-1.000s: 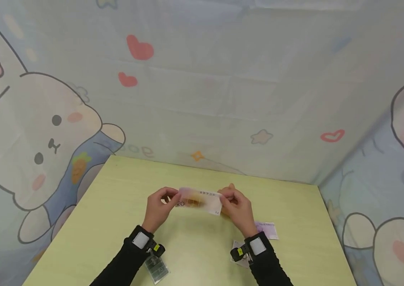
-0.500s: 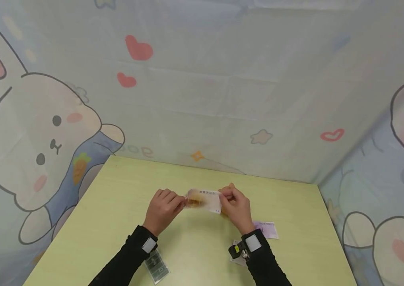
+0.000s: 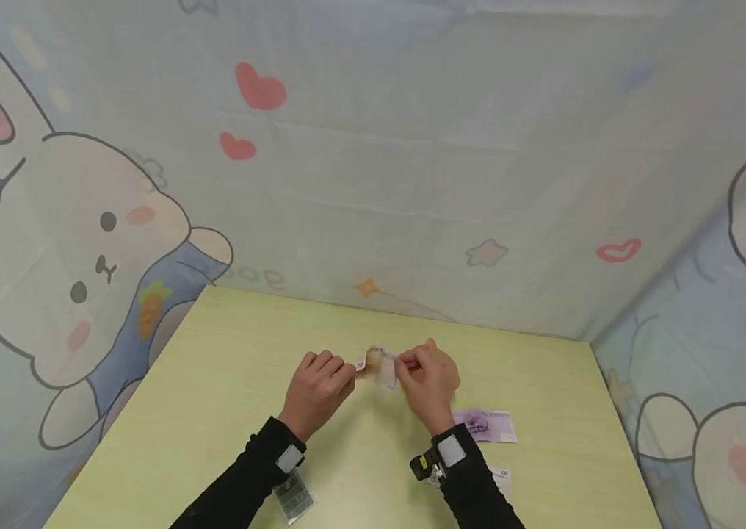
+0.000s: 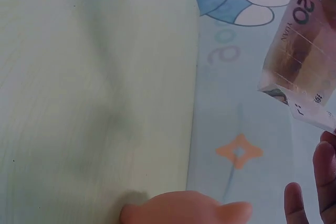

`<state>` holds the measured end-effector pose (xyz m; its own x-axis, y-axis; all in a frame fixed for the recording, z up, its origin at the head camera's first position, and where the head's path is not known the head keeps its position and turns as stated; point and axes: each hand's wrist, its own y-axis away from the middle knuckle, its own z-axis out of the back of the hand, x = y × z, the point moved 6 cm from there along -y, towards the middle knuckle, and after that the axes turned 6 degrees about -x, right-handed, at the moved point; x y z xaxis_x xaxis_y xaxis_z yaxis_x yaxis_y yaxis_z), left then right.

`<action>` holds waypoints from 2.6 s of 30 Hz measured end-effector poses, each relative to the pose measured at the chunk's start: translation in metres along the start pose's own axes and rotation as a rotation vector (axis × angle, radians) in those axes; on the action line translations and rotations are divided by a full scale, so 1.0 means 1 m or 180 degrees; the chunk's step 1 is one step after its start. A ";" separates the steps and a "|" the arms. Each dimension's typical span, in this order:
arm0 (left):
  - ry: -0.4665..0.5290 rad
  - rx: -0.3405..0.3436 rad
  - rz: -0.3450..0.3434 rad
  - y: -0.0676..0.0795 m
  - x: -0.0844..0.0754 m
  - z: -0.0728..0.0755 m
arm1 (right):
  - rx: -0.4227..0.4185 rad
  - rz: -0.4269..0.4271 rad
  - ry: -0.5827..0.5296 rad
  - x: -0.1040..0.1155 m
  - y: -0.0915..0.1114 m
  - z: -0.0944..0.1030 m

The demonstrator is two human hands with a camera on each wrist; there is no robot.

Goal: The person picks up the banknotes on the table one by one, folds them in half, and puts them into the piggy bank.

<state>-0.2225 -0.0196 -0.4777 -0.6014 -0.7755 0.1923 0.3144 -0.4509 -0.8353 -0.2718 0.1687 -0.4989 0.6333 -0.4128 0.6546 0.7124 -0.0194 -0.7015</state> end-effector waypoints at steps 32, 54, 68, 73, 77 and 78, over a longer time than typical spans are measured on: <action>0.0087 -0.0110 0.0912 -0.007 -0.009 -0.018 | 0.0157 -0.0239 -0.0769 0.036 0.001 0.000; 0.0062 0.0047 0.0701 -0.008 -0.027 -0.019 | 0.0263 -0.0336 -0.0825 0.048 0.002 -0.010; 0.0256 0.0011 0.0809 -0.007 -0.026 -0.023 | 0.0409 -0.0369 -0.0853 0.054 0.003 -0.007; 0.0268 -0.0005 0.0808 -0.006 -0.027 -0.024 | 0.0342 -0.0427 -0.0921 0.048 0.001 -0.005; 0.0247 0.0007 0.0829 -0.003 -0.027 -0.025 | 0.0325 -0.0553 -0.0943 0.043 0.002 -0.004; 0.0269 0.0011 0.0846 -0.003 -0.027 -0.025 | 0.0328 -0.0594 -0.0927 0.042 0.002 -0.004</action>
<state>-0.2250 0.0139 -0.4933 -0.5566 -0.8272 -0.0772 0.4718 -0.2382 -0.8489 -0.2454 0.1479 -0.4739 0.5385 -0.1337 0.8319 0.8412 0.0280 -0.5400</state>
